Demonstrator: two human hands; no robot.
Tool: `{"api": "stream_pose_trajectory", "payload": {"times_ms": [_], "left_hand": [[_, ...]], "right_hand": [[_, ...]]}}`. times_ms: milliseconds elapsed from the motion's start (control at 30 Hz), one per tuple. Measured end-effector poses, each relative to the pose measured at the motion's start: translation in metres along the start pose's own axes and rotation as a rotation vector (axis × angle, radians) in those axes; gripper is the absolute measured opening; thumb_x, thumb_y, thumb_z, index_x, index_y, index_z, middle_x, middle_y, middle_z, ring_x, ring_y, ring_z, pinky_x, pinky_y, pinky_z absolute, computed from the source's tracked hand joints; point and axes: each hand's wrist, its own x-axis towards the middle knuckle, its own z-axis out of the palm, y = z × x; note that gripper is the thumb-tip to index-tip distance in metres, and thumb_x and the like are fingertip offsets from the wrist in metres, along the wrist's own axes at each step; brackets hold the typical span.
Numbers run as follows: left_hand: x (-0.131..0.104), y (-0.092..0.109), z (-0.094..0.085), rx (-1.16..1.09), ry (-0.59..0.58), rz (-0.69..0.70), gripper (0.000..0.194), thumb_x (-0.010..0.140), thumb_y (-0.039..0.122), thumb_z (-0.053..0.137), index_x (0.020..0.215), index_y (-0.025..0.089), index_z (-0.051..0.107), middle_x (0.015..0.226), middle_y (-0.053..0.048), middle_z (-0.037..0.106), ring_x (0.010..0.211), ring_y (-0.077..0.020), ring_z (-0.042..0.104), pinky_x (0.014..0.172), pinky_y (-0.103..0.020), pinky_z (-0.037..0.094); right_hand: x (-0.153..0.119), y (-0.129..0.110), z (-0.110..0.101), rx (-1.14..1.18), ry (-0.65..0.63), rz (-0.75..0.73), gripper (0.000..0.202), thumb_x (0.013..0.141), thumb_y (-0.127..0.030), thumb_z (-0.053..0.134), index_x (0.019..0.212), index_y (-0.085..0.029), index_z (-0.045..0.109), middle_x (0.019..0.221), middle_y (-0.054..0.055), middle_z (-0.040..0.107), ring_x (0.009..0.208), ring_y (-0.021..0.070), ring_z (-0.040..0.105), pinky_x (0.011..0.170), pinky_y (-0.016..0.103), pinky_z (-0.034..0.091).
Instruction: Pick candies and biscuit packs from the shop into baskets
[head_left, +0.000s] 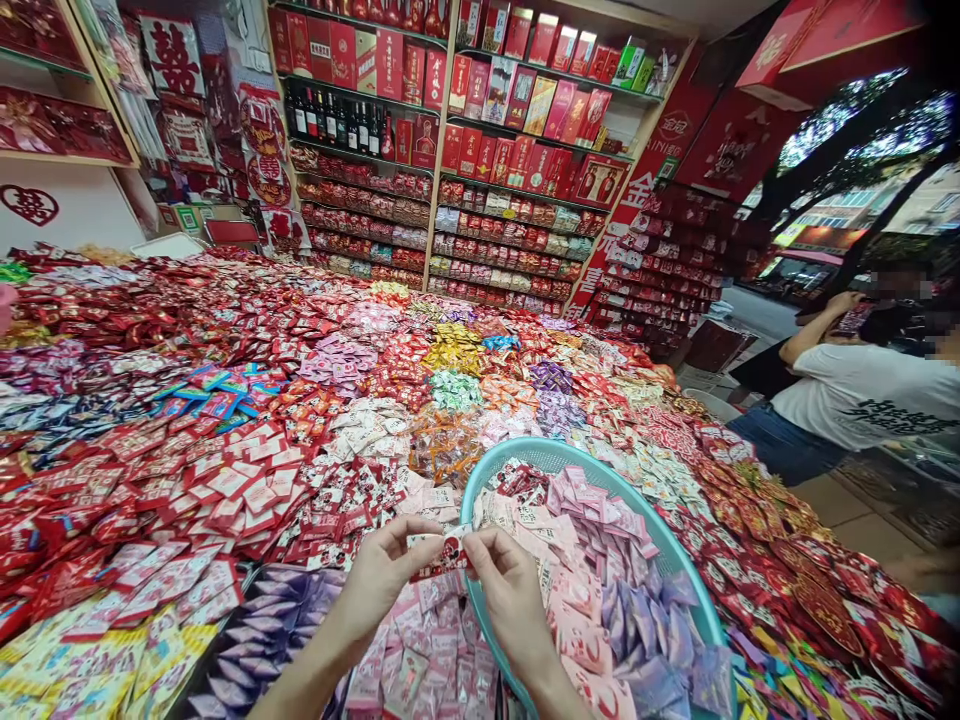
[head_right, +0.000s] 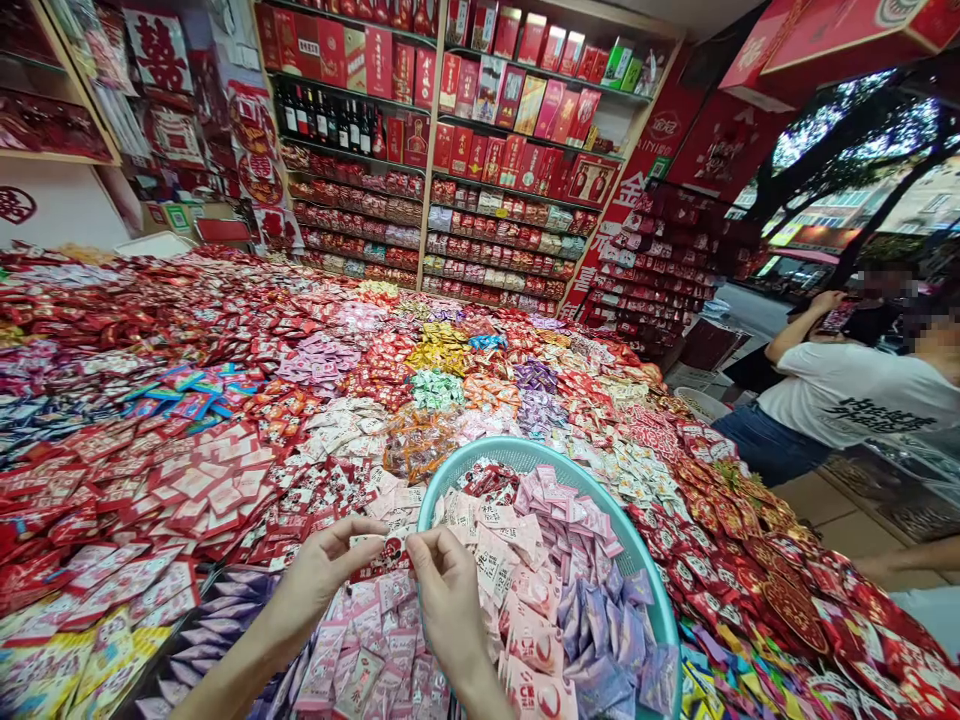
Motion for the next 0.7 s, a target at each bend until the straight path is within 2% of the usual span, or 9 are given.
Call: {"api": "stream_pose_trajectory", "payload": {"times_ms": [267, 500, 700], "left_hand": [[0.002, -0.002, 0.009, -0.116, -0.028, -0.077, 0.026, 0.069, 0.040, 0.069, 0.076, 0.015, 0.066, 0.076, -0.002, 0.063, 0.074, -0.0136, 0.051, 0.070, -0.023, 0.039], [0.001, -0.005, 0.010, -0.166, 0.021, -0.022, 0.023, 0.069, 0.039, 0.069, 0.069, 0.016, 0.063, 0.069, 0.001, 0.060, 0.069, -0.0123, 0.050, 0.069, -0.022, 0.038], [0.003, -0.012, 0.012, -0.009, 0.072, 0.076, 0.025, 0.070, 0.041, 0.067, 0.066, 0.017, 0.064, 0.066, 0.002, 0.059, 0.066, -0.0125, 0.048, 0.065, -0.022, 0.038]], "right_hand": [[-0.007, 0.001, 0.002, -0.065, 0.034, -0.053, 0.028, 0.084, -0.041, 0.052, 0.068, -0.018, 0.052, 0.064, -0.003, 0.043, 0.062, 0.0114, 0.037, 0.058, 0.024, 0.032], [-0.007, 0.000, 0.006, -0.016, 0.037, -0.019, 0.029, 0.083, -0.042, 0.054, 0.067, -0.018, 0.053, 0.061, -0.004, 0.042, 0.060, 0.0105, 0.036, 0.056, 0.023, 0.031], [-0.009, 0.006, 0.007, 0.091, 0.026, 0.059, 0.027, 0.080, -0.042, 0.058, 0.071, -0.017, 0.057, 0.062, -0.003, 0.048, 0.060, 0.0112, 0.043, 0.058, 0.024, 0.035]]}}
